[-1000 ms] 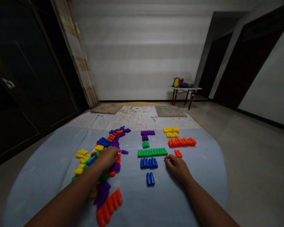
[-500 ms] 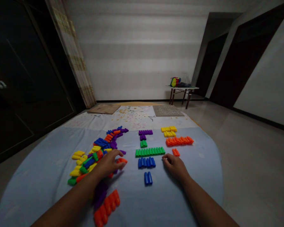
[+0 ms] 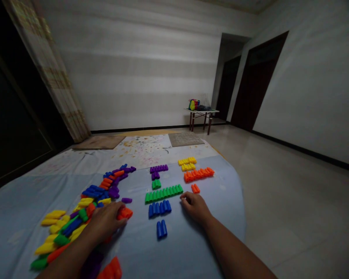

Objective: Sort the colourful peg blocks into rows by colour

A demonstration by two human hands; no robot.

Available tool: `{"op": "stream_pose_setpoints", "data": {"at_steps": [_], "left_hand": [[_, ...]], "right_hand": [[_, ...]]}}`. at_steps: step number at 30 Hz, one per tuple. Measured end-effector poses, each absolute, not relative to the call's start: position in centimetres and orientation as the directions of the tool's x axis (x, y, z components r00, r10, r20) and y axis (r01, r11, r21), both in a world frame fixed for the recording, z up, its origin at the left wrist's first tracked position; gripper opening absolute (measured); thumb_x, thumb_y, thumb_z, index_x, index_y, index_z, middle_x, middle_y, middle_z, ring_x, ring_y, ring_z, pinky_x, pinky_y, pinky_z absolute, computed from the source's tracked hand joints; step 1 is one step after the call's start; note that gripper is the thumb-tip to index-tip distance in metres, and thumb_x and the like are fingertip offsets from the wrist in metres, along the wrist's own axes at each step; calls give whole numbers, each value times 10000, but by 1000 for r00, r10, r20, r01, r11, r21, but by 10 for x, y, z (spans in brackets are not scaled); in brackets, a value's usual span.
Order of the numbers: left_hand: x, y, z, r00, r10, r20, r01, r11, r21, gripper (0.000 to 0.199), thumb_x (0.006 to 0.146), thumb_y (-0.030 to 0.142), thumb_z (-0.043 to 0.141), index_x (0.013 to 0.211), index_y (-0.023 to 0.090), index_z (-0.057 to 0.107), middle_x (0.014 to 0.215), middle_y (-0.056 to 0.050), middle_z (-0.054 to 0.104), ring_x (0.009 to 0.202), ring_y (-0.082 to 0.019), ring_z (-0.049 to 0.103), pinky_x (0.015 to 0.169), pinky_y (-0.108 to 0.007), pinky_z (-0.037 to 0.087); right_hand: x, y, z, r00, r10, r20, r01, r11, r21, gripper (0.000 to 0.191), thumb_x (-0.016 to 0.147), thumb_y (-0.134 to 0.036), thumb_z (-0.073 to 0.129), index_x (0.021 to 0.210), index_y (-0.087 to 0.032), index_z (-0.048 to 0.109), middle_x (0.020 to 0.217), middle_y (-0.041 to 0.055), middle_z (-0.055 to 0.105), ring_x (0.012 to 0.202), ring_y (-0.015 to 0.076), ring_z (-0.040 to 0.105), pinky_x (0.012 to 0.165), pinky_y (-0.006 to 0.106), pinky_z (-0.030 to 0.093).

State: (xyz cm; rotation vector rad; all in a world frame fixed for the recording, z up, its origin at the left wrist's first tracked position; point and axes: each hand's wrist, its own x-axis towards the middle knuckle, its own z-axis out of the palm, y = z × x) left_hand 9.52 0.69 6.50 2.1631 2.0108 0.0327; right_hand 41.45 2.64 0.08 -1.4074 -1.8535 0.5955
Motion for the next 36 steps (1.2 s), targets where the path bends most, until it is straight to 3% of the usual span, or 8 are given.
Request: {"op": "stream_pose_setpoints", "data": {"at_steps": [4,10,15,20,24,36], "left_hand": [[89,12,57,65,995,-80,985,-52,163,430,678,438,500,1019,203,615,1005,-86,664,974,-280,579,796,-383,406],[82,17,51,69,996,-55,977,-56,205,467,671,453,523,1065,219,614,1070,-78,662,1036,-288,572,868,-405,406],[106,26,64,76,996,48,946,-87,312,577,695,532,497,1149,181,557,1094,-82,650,1023,-256,584,899,-368,415],[157,35,67,191,975,114,898,-220,381,511,685,456,554,1127,200,566,1093,-69,645,1028,-242,572,926,-375,385],[196,44,65,253,960,119,870,-280,406,438,701,403,573,1098,219,577,1106,-65,643,1061,-243,548,962,-395,325],[283,107,76,298,932,208,818,-361,448,400,747,340,531,1116,188,559,1129,-83,618,1014,-226,559,923,-386,335]], "right_hand": [[421,26,4,-55,942,332,485,316,-816,255,801,-328,465,842,-171,661,529,-33,527,494,101,458,511,217,340],[454,31,27,238,914,330,294,256,-921,343,777,-439,486,853,-142,641,630,14,590,551,126,508,526,233,405],[486,46,26,338,897,284,294,187,-938,395,735,-488,501,826,-130,639,603,22,586,529,138,515,510,246,408],[498,54,-1,433,854,288,342,140,-929,454,728,-519,481,844,-115,653,615,31,609,560,154,545,551,264,427],[495,53,-11,403,867,293,385,130,-914,422,751,-484,467,865,-125,658,655,37,631,572,154,547,562,263,427],[488,52,-8,352,888,297,436,125,-891,351,784,-434,451,838,-159,663,675,36,652,623,170,573,588,261,429]]}}
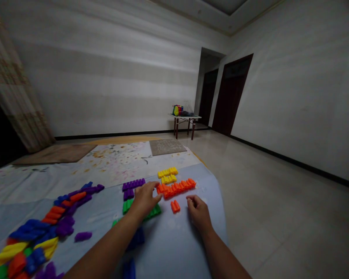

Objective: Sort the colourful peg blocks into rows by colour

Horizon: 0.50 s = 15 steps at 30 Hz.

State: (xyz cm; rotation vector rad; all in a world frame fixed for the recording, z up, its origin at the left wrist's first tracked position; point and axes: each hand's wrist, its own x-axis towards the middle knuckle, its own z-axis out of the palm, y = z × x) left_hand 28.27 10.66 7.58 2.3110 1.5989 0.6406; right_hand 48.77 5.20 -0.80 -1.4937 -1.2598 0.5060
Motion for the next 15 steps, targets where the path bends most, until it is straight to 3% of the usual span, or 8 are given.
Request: {"op": "stream_pose_setpoints", "data": {"at_steps": [9,15], "left_hand": [[342,138,71,369,909,195,809,-417,414,432,740,293,534,1162,201,529,1197,-98,582,1139,-247,486,954,-413,298],[358,147,65,437,883,171,811,-469,350,345,716,293,555,1052,222,586,1170,-98,597,1127,-269,483,957,-442,272]], "right_hand": [[485,51,-4,345,898,273,382,131,-915,318,794,-418,457,822,-169,653,658,25,638,618,164,570,573,248,430],[485,52,-4,329,906,267,384,130,-914,299,797,-408,459,803,-177,648,627,11,619,592,155,556,562,242,419]]}}
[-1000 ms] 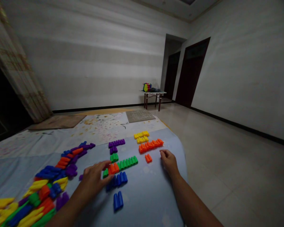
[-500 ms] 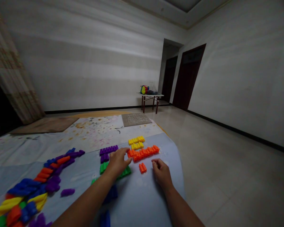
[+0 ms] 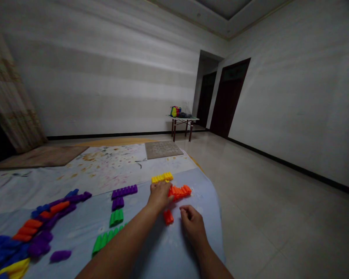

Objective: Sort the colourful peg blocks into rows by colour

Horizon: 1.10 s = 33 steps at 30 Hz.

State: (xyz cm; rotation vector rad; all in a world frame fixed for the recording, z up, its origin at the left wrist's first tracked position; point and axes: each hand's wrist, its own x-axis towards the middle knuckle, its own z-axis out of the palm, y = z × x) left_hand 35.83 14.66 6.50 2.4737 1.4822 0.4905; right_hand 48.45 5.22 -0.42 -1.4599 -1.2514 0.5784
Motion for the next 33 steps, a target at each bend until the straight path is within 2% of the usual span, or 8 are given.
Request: {"op": "stream_pose_setpoints", "data": {"at_steps": [7,13,22,26,33], "left_hand": [[365,152,68,468,873,139,822,-488,294,318,713,306,555,1010,205,608,1106,-120,613,1087,-297,506,923,-459,294],[369,151,67,479,868,133,817,-496,294,317,698,308,581,1001,219,618,1126,-125,601,1110,-312,493,934,-477,284],[348,158,65,404,901,158,829,-433,353,401,721,301,552,1112,215,573,1179,-100,590,1141,-272,478,970,-459,252],[335,163,63,338,932,126,842,-360,401,429,723,311,554,1139,209,560,1190,-91,595,1142,-269,484,949,-449,289],[339,159,54,347,932,109,814,-356,459,479,686,296,588,1157,215,555,1214,-72,590,1151,-264,482,968,-433,283]], "right_hand": [[484,51,-2,321,914,249,392,111,-913,276,810,-375,443,803,-178,636,648,10,614,611,155,558,580,242,412],[484,51,-2,326,911,253,394,113,-912,264,805,-363,446,801,-180,637,646,8,607,608,154,550,570,240,404],[483,50,0,336,911,237,390,94,-916,280,803,-375,447,806,-171,639,608,-2,582,577,146,528,555,235,390],[483,49,2,336,913,233,389,91,-917,273,805,-359,444,817,-172,642,619,-2,585,584,145,526,560,234,386],[483,51,1,330,915,230,402,84,-912,267,802,-351,443,815,-168,638,607,-4,570,568,141,509,551,233,376]]}}
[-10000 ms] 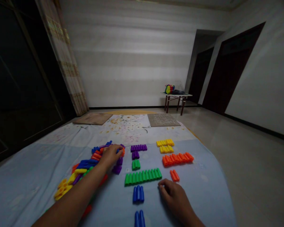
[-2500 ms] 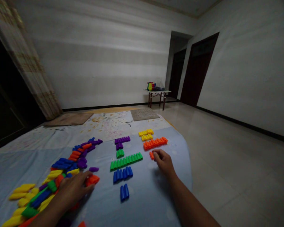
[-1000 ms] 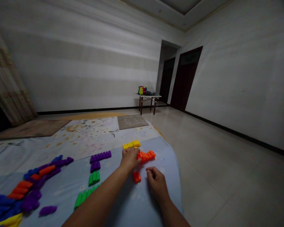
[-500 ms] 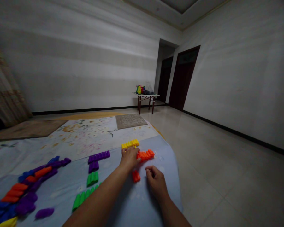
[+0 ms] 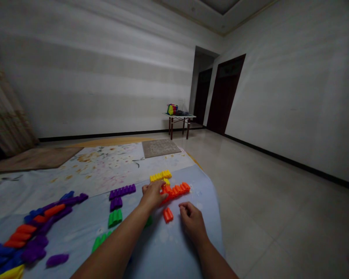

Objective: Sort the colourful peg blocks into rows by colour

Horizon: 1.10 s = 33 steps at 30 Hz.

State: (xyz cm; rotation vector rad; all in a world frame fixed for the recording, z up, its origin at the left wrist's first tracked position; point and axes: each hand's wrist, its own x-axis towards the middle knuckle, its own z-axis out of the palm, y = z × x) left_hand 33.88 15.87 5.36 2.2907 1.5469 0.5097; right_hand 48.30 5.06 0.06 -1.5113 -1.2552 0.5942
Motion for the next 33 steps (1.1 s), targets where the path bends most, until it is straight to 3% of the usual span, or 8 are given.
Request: {"op": "stream_pose_setpoints", "data": {"at_steps": [9,13,20,27,33], "left_hand": [[337,158,53,326,942,79,808,-321,495,517,663,331,612,1159,200,556,1181,-93,607,1119,-282,510,953,-444,309],[337,157,54,335,939,80,797,-327,508,426,674,314,604,1089,216,604,1149,-81,629,1108,-276,521,954,-441,313],[323,146,69,306,938,165,776,-346,527,432,734,350,561,1139,200,568,1181,-94,606,1136,-255,508,990,-436,296],[243,116,92,210,925,317,763,-358,539,323,793,396,481,1018,215,625,1081,-50,654,1025,-194,571,960,-368,364],[144,81,83,82,960,270,822,-218,527,367,785,443,455,975,193,644,1030,-63,670,995,-205,589,884,-342,431]], "right_hand": [[484,52,-3,327,914,239,407,92,-909,265,799,-347,444,810,-171,640,581,-15,548,552,137,501,540,231,370],[484,51,-2,328,915,235,413,85,-907,268,796,-353,444,806,-173,643,580,-11,557,551,140,507,535,232,372],[486,53,-5,319,914,251,421,100,-902,287,795,-373,446,811,-171,649,655,20,623,610,159,550,579,246,403],[491,51,-13,310,922,233,426,85,-901,350,767,-451,462,833,-165,652,605,7,593,559,156,522,533,252,393],[495,49,-15,277,936,217,490,57,-870,409,737,-491,461,881,-162,657,626,15,620,551,158,531,535,262,402]]}}
